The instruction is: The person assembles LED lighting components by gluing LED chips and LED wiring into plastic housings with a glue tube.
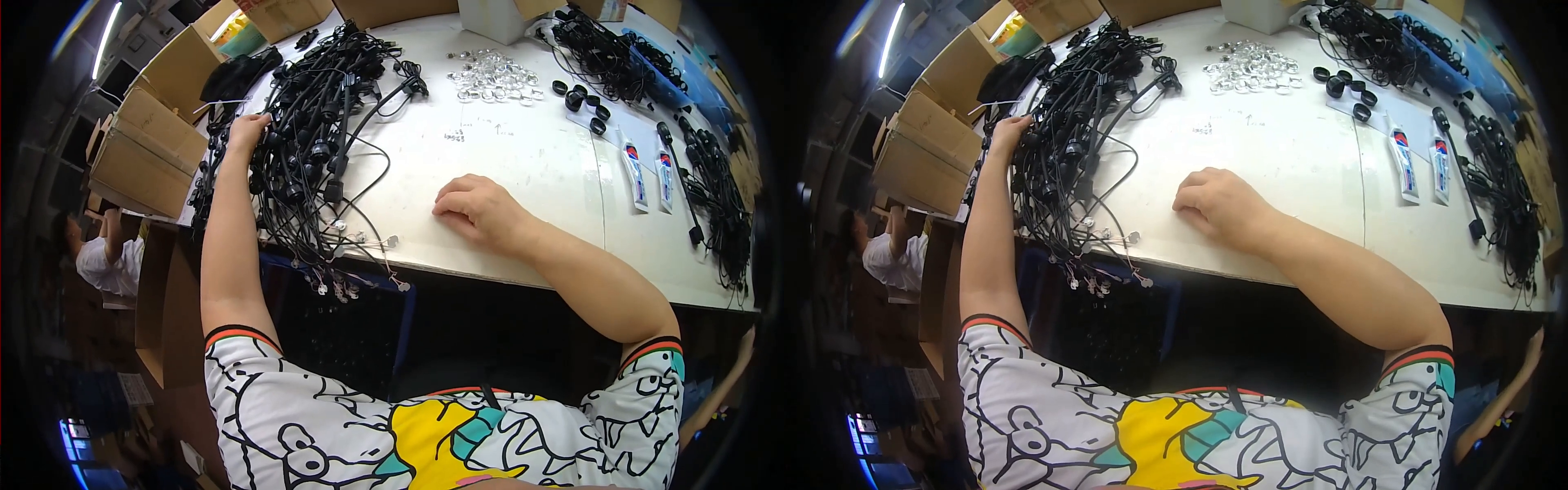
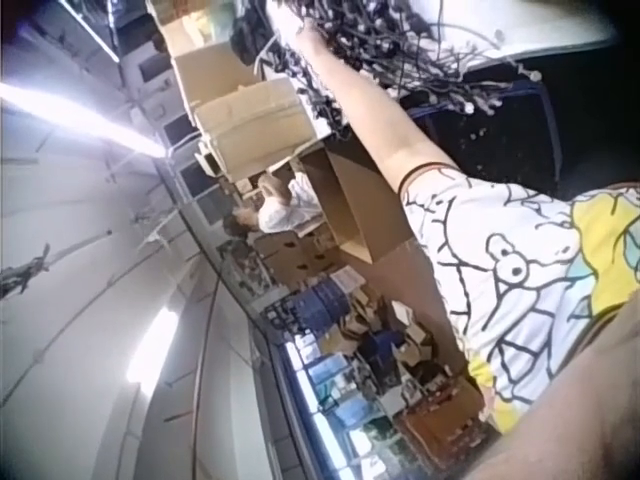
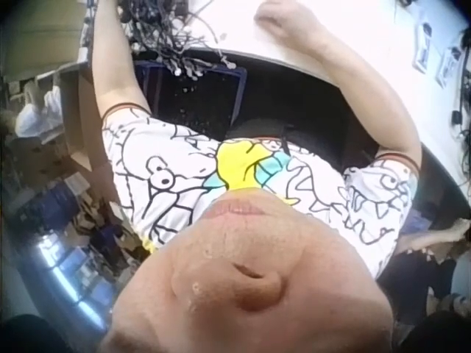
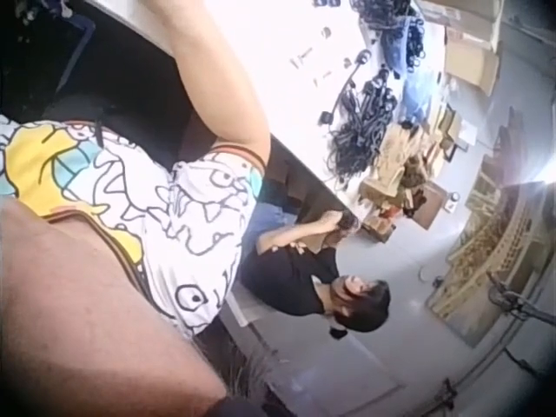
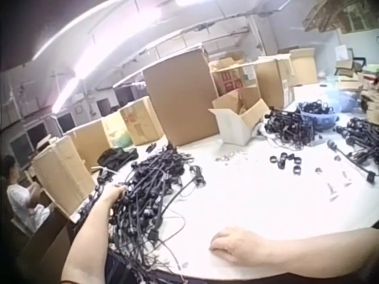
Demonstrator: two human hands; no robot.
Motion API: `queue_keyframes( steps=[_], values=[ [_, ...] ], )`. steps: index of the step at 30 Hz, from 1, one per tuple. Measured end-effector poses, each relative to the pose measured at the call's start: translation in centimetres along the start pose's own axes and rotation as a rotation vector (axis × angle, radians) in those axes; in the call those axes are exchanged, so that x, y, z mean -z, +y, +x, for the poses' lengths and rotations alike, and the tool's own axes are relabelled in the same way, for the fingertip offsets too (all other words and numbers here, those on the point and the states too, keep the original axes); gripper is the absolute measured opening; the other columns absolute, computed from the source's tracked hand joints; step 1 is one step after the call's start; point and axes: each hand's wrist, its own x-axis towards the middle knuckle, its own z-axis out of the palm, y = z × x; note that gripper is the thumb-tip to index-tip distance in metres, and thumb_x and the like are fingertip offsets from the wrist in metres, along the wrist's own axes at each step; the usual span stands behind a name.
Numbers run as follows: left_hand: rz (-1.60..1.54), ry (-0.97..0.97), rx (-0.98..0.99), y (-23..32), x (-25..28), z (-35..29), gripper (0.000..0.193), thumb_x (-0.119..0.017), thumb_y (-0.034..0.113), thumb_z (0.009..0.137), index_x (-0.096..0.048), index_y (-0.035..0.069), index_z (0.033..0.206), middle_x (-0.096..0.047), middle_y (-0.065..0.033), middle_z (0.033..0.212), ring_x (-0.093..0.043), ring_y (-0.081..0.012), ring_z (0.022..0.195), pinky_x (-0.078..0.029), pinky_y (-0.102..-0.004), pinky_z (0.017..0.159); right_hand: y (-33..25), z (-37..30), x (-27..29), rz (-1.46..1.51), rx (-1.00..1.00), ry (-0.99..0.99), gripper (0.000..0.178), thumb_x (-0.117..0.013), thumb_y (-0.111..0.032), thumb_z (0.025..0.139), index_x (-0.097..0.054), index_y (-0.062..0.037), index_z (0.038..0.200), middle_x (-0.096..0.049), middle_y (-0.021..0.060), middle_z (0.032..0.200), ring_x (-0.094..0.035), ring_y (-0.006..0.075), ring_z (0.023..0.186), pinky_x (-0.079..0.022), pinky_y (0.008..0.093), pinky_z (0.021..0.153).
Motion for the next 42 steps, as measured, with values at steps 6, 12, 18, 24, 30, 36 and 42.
queue_keyframes(
  steps=[6, 12, 18, 24, 30, 36, 42],
  values=[
    [-0.611, 0.319, -0.145, 0.5, 1.7, 0.3, 0.022, -0.059, 0.021, 0.082, -0.061, 0.0, 0.09, -0.052, -0.0012, 0.062, -0.045, -0.0075, 0.044, -0.036, -0.0208, 0.039, -0.1, 0.1, 0.1, 0.017, 0.012, 0.003, 0.006, -0.058, -0.006, 0.073, -0.061, -0.0025, 0.077, -0.06, 0.0098, 0.084, -0.055, 0.0269, 0.081, -0.045, 0.0344, 0.074],
    [-0.778, 0.155, -0.264, 3.9, 6.3, -5.0, 0.026, -0.057, 0.021, 0.084, -0.061, 0.001, 0.102, -0.05, 0.0032, 0.067, -0.043, -0.0036, 0.053, -0.035, -0.0165, 0.047, -0.1, 0.2, 0.9, 0.062, -0.03, -0.007, 0.012, -0.06, -0.005, 0.073, -0.06, -0.0033, 0.085, -0.06, 0.0097, 0.089, -0.057, 0.0241, 0.085, -0.046, 0.0331, 0.077],
    [-0.43, -0.092, -0.621, 7.5, 8.1, -13.6, 0.02, -0.057, 0.013, 0.084, -0.063, 0.005, 0.101, -0.056, 0.004, 0.073, -0.043, -0.0006, 0.059, -0.035, -0.0144, 0.052, -3.8, 1.4, 5.4, -0.44, 0.231, 0.564, 0.056, -0.07, -0.01, 0.068, -0.045, -0.0102, 0.119, -0.047, 0.0093, 0.118, -0.042, 0.0248, 0.113, -0.038, 0.0334, 0.092],
    [0.1, -0.098, -1.067, 11.8, 7.9, -25.4, 0.015, -0.062, 0.012, 0.076, -0.065, 0.008, 0.091, -0.058, -0.004, 0.067, -0.054, -0.012, 0.057, -0.043, -0.0223, 0.053, -11.4, -1.3, 5.9, -0.313, -0.039, 0.244, 0.07, -0.076, -0.021, 0.063, -0.041, -0.0078, 0.122, -0.052, 0.0149, 0.114, -0.057, 0.0289, 0.094, -0.048, 0.0325, 0.078],
    [0.032, 0.197, -1.265, 10.6, 5.2, -30.5, 0.02, -0.066, 0.02, 0.072, -0.063, 0.008, 0.088, -0.057, -0.0044, 0.081, -0.055, -0.0168, 0.072, -0.045, -0.0261, 0.065, -13.6, -6.5, 3.8, 0.209, -0.502, -0.006, 0.03, -0.066, -0.017, 0.074, -0.05, -0.0031, 0.097, -0.052, 0.0049, 0.073, -0.049, 0.0103, 0.065, -0.04, 0.0212, 0.059],
    [-1.378, 0.118, -0.394, 5.2, -2.5, -36.5, 0.033, -0.042, 0.036, 0.09, -0.047, 0.004, 0.096, -0.05, -0.0056, 0.085, -0.05, -0.0155, 0.076, -0.043, -0.0306, 0.077, -13.1, -10.9, 0.7, 0.468, -0.576, 0.128, 0.024, -0.061, -0.018, 0.076, -0.049, -0.0034, 0.092, -0.047, -0.0011, 0.071, -0.043, 0.0056, 0.065, -0.035, 0.0181, 0.059],
    [-1.989, -0.262, 0.085, 8.8, -4.1, -37.1, 0.049, -0.036, 0.049, 0.087, -0.042, 0.006, 0.11, -0.055, -0.0107, 0.098, -0.056, -0.0215, 0.086, -0.044, -0.0384, 0.085, -12.6, -14.3, -1.0, 0.779, -0.704, 0.113, 0.025, -0.062, -0.018, 0.076, -0.05, -0.0053, 0.093, -0.046, -0.0041, 0.072, -0.042, 0.0032, 0.065, -0.034, 0.0173, 0.059]
  ],
)
